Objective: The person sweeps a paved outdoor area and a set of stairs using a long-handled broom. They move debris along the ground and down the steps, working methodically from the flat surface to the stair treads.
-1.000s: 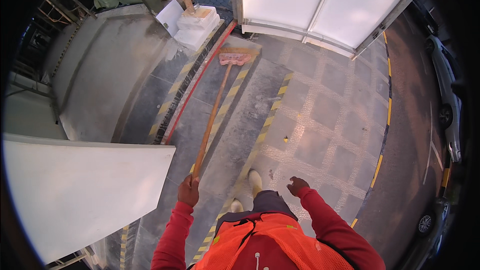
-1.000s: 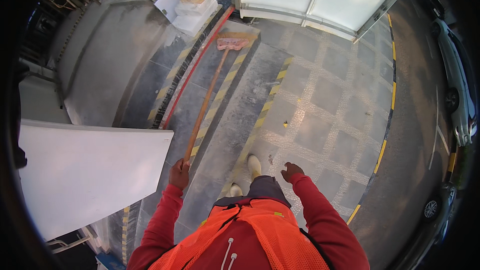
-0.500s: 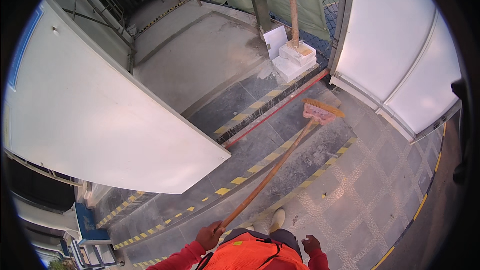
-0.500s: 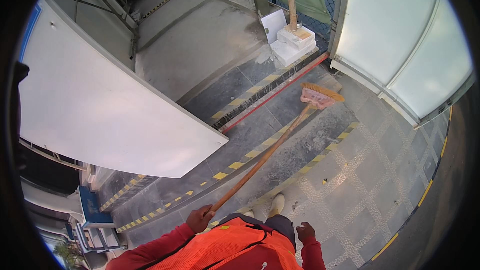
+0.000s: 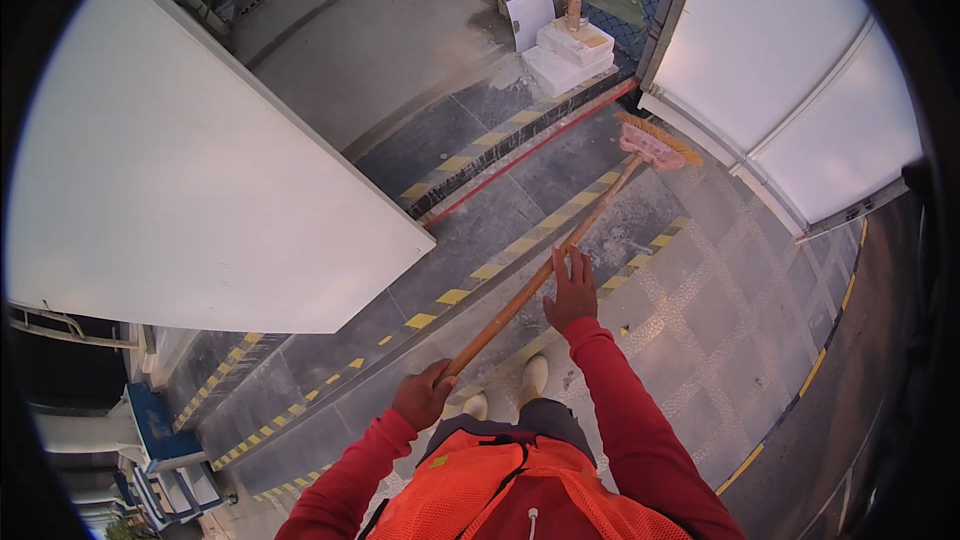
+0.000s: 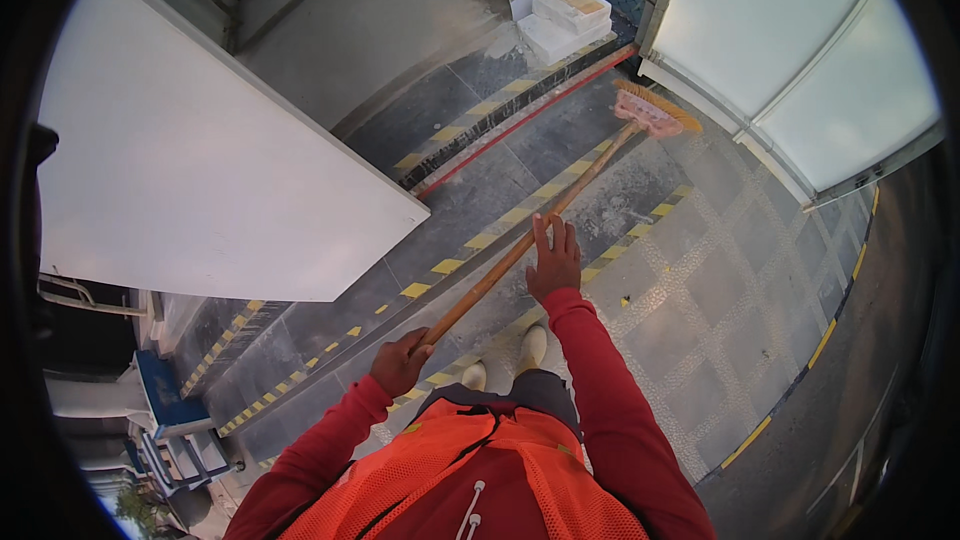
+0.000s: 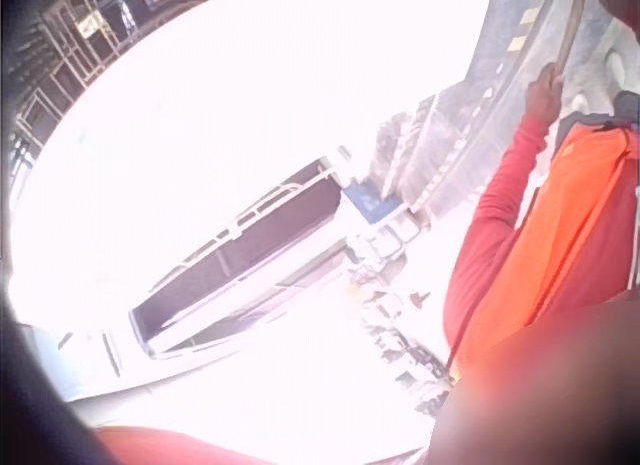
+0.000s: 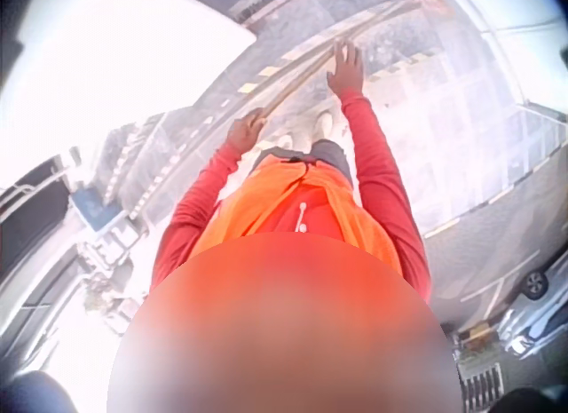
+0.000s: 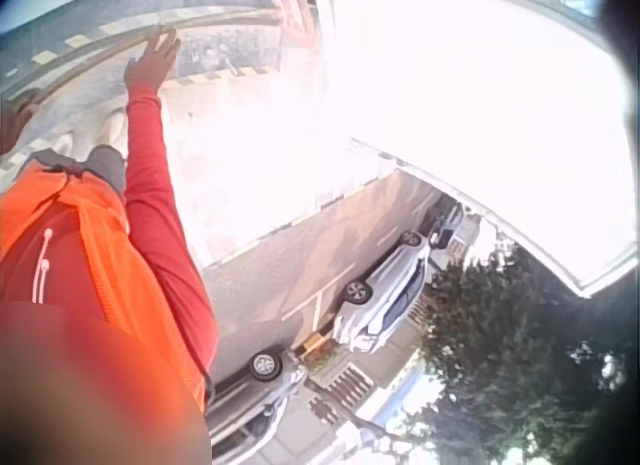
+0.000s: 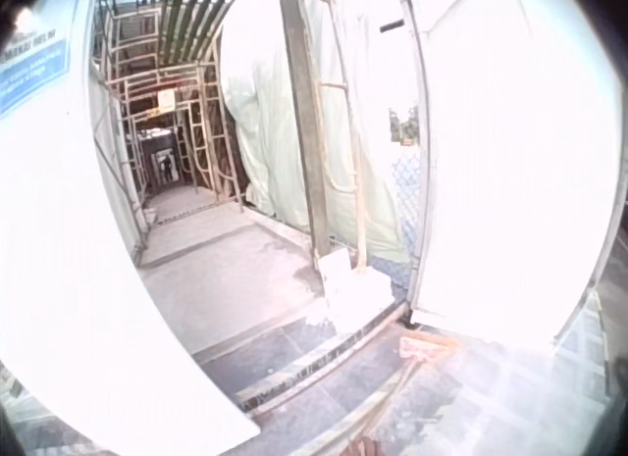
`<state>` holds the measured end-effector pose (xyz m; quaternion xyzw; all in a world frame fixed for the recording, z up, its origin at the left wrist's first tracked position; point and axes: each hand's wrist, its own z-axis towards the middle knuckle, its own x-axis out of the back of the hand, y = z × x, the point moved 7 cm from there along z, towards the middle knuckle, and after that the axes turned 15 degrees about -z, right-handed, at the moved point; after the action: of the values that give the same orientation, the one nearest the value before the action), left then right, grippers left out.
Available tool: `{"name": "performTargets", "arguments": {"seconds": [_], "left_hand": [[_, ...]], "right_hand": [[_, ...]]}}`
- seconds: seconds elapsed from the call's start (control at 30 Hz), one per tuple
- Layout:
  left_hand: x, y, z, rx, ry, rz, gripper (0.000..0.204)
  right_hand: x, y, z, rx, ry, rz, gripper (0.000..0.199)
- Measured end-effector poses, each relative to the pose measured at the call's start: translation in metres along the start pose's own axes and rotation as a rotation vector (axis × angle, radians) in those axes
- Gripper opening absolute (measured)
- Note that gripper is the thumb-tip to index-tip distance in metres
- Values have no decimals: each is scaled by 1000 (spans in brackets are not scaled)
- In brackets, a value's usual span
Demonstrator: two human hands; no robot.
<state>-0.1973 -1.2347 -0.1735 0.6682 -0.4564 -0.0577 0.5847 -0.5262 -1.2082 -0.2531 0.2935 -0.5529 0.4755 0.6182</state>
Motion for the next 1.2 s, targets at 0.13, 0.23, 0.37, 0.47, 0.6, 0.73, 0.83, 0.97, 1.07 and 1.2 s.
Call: {"name": "performTargets", "arguments": {"seconds": [0.13, 0.23, 0.37, 0.47, 0.6, 0.73, 0.83, 0.97, 1.07, 1.2], "left_hand": [[41, -52, -179, 162, 100, -79, 43], [57, -98, -322, 627, 91, 20, 54], [83, -125, -445, 916, 68, 78, 53], [91, -131, -444, 919, 75, 67, 52], [71, -118, -314, 464, 70, -84, 48], [49, -133, -228, 331, -82, 64, 51], [72, -140, -275, 213, -1, -100, 46], [101, -181, -422, 651, -10, -58, 44], [102, -196, -488, 847, 31, -30, 44], [80, -187, -421, 641, 114, -148, 42]], "right_hand": [[12, -78, -9, 212, 19, 193, 48], [4, -189, -80, 406, -156, 234, 29], [-19, -317, -155, 596, -372, 379, 22], [-53, -338, -177, 621, -526, 338, 21], [-98, -249, -136, 490, -582, 137, 24], [-75, -162, -87, 335, -425, -83, 24], [-13, -176, -101, 399, -224, -11, 18], [32, -309, -158, 586, -95, 131, 12], [23, -367, -169, 651, -172, 183, 12], [-6, -328, -131, 577, -294, 156, 13]]}}
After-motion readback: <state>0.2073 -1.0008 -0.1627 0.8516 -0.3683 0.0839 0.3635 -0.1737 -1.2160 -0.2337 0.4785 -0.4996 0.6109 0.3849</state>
